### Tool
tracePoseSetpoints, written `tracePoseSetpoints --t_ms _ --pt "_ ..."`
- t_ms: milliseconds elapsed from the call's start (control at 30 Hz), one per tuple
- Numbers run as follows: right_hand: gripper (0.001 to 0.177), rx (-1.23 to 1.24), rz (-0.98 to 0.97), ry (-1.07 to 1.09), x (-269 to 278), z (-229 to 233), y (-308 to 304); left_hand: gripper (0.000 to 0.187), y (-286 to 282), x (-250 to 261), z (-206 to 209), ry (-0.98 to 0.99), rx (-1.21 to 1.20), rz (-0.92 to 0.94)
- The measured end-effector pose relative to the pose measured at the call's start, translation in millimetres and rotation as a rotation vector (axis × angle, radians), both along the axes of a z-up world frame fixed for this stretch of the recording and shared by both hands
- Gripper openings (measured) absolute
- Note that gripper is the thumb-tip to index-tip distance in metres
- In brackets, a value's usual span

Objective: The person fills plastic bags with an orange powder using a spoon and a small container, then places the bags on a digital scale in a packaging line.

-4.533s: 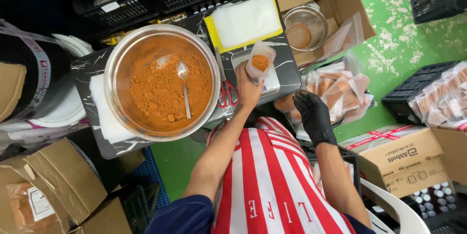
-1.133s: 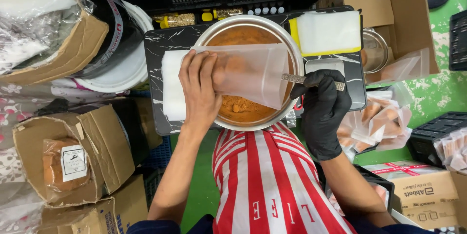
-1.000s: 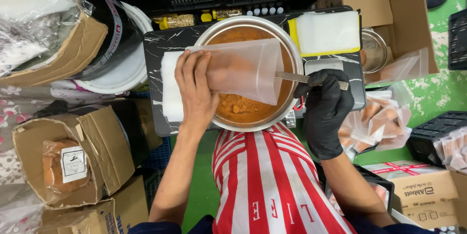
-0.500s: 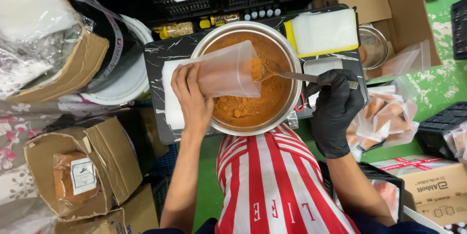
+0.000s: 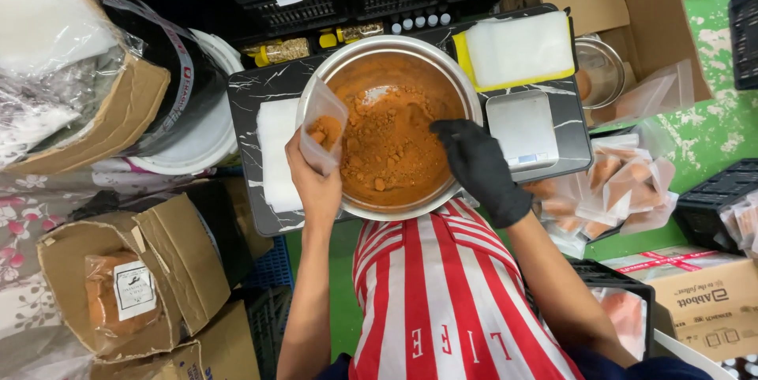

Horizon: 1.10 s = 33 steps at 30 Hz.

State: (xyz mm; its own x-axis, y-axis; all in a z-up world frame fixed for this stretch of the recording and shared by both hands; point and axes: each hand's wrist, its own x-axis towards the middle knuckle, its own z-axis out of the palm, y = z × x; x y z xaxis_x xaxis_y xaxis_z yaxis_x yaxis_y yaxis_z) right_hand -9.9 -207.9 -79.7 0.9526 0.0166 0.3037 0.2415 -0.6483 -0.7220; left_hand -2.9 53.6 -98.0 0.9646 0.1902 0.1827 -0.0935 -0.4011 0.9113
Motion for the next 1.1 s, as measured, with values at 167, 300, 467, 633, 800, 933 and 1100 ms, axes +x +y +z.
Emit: tracePoseSetpoints --t_ms 167,300,467,633,800,933,1100 --pt "0.024 -0.023 -0.028 0.039 -3.7 -48.4 -23.1 0.064 -18.4 -2.1 -21.7 0.014 -0.024 -0.062" --pt "0.034 0.442 -0.2 -0.002 -14.7 -7.7 -54.9 0.069 -76.8 -18.8 -61.7 0.029 -0.188 -0.214" --pt "0.032 0.779 -0.481 -0.141 -35.4 -16.6 -146.2 0.065 -181.0 -6.7 -50.9 0.072 -0.249 -0.395" --pt "0.029 0.843 -0.66 -0.308 -71.1 -23.9 -214.9 0.056 -281.7 4.4 -86.9 0.234 -0.213 -0.568" --pt "0.028 0.844 -0.734 -0.258 -96.4 -28.9 -239.2 0.069 -314.5 13.3 -155.1 0.1 -0.15 -0.577" --pt "0.03 0.861 -0.748 -0.196 -104.1 -34.0 -248.2 0.079 -293.5 -8.0 -115.5 0.039 -0.055 -0.553" --pt "0.034 0.888 -0.673 -0.18 -99.4 -45.0 -262.3 0.08 -252.6 -42.5 -63.3 0.149 -0.088 -0.537"
